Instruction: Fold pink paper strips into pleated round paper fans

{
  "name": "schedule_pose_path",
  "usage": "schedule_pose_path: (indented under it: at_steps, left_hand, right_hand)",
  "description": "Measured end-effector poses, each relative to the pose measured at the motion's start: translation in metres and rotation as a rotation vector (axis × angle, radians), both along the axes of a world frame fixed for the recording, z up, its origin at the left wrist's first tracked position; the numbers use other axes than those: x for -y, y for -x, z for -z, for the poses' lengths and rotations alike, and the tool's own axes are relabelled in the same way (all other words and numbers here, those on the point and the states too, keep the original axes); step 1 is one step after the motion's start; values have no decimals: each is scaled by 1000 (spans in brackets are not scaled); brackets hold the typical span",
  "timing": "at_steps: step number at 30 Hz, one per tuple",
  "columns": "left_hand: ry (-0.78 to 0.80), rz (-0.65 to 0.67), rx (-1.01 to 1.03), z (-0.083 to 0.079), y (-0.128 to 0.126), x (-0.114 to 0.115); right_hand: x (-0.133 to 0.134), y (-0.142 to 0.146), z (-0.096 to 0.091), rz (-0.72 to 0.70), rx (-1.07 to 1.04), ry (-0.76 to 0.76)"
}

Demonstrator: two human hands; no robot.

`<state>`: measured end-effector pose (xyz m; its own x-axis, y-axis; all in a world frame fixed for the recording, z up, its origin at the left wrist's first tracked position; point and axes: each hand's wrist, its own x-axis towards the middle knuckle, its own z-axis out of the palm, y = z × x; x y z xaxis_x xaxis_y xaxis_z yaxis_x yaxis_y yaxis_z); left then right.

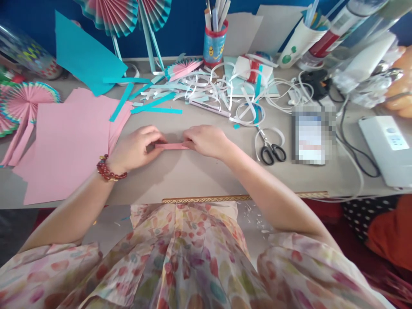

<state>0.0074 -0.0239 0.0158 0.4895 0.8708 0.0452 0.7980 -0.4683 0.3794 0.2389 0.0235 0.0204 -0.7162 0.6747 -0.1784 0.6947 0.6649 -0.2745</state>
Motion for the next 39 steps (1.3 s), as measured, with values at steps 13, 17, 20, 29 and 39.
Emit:
schedule_pose_path:
  at_steps: [13,17,20,29,39]
  left_hand:
    - [-275,125,-118,21,-28,3]
    - [-235,98,-64,17,-26,3]
    - [-181,56,-19,11,-25,7]
    - [125,68,149,-35,-26,7]
    - [424,-101,557,-32,-35,4]
  right_hand:
    - [-1,-17,-1,-23,-261,60]
    - [4,-24,-1,-76,-333,-22]
    - [7,-23,-6,-18,-381,-43]
    - [19,-12,-32,5,-589,71]
    - [21,-4,-16,392,-1028,512]
